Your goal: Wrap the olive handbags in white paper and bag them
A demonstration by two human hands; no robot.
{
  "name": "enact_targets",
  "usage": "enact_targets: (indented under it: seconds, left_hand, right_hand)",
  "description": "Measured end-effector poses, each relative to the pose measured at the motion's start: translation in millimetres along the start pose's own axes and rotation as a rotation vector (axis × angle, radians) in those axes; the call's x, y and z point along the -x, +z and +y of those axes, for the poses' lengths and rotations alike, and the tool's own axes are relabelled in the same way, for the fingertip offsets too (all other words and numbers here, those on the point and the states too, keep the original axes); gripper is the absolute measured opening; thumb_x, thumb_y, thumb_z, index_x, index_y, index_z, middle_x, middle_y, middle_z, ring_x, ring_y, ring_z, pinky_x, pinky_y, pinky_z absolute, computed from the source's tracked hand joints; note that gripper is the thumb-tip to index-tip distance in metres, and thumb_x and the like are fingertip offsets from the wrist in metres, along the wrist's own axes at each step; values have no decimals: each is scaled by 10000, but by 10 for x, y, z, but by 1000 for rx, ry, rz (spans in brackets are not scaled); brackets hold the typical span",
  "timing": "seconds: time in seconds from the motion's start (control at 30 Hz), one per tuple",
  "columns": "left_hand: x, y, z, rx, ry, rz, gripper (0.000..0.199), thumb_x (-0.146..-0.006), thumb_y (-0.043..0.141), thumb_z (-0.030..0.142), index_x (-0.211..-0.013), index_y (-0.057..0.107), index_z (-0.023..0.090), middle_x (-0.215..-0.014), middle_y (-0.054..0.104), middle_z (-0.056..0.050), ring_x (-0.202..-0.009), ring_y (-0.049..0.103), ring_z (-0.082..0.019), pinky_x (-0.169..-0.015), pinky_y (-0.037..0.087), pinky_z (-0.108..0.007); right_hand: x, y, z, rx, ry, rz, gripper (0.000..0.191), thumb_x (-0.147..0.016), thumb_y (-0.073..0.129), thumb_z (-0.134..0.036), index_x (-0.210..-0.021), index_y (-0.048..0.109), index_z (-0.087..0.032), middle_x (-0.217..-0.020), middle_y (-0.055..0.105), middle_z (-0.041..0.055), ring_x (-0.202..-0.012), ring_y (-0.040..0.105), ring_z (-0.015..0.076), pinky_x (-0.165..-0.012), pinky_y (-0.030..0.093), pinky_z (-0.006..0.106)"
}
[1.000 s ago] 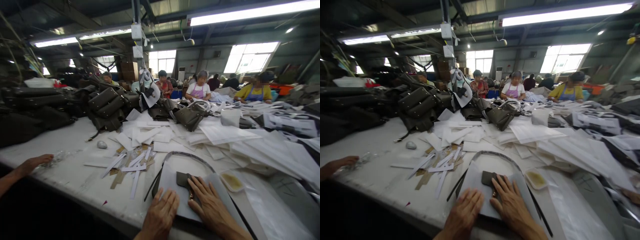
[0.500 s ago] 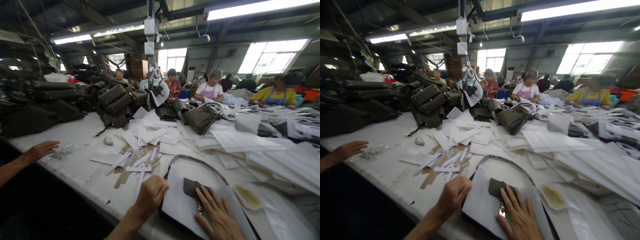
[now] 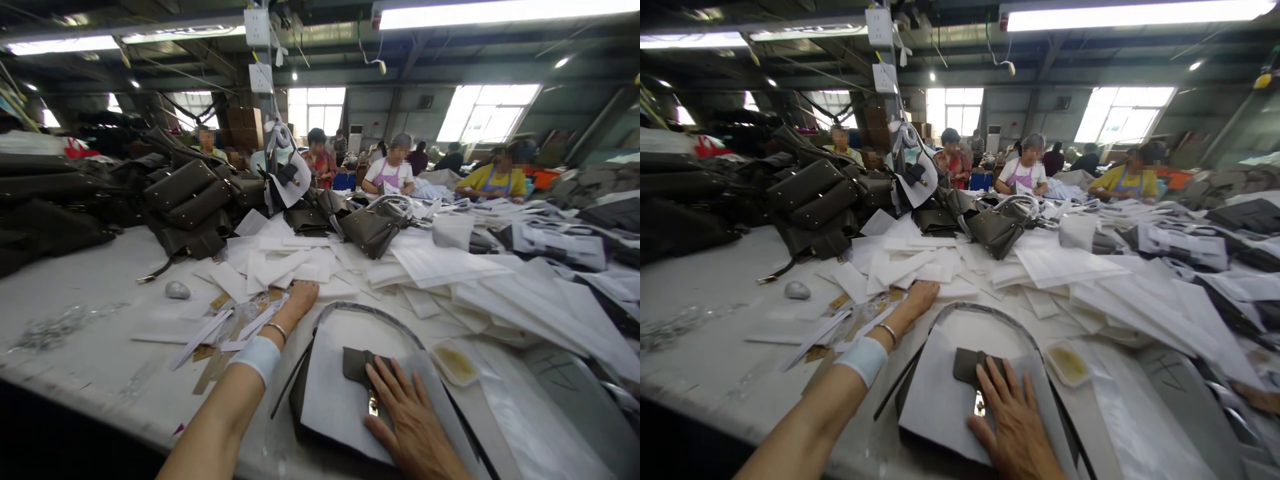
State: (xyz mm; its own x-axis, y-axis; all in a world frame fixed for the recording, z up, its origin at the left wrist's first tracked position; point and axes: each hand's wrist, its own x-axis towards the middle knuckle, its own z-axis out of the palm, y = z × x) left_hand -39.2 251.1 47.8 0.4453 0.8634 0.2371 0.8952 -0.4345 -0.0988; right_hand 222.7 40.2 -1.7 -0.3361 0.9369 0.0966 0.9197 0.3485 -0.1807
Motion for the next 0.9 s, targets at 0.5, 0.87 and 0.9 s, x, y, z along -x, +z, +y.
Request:
enact_targets:
  seconds: [0.5,0.87,0.9]
  left_hand:
    - [1328,-1007,903,-39,293,181,571,-934,365,93,-1473,381,279,-1386,563,-94,-1236,536,-267,-1032,406,-464]
    - [1623,-639,1388,-154,332,73,439,-918,458,114,-1351,521,147,-1227,650,-189,-1037,645,-286,-851,496,-422]
    - [1627,-633,1381,-153,335,77,444,-920,451,111,-1358,512,147,-1236,647,-187,-1047,642,-282,-864,491,-421]
  right_hand:
    - [22,-203,-110,-189,52,5,672,-907,531,-548,-1495,381,-260,-1551,378,87,-1440,273,365,-1173,137,619]
    - [200,-458,-59,-441,40,560,889,-808,586,-211,-1556,107,-187,-1611,194,143,-1480,191,309,-1176,269,530]
    - [219,-529,-71,-385,-27,560,808,-822,573,-187,-1540,204,-203,-1611,206,126,-1486,168,310,-1180,243,551]
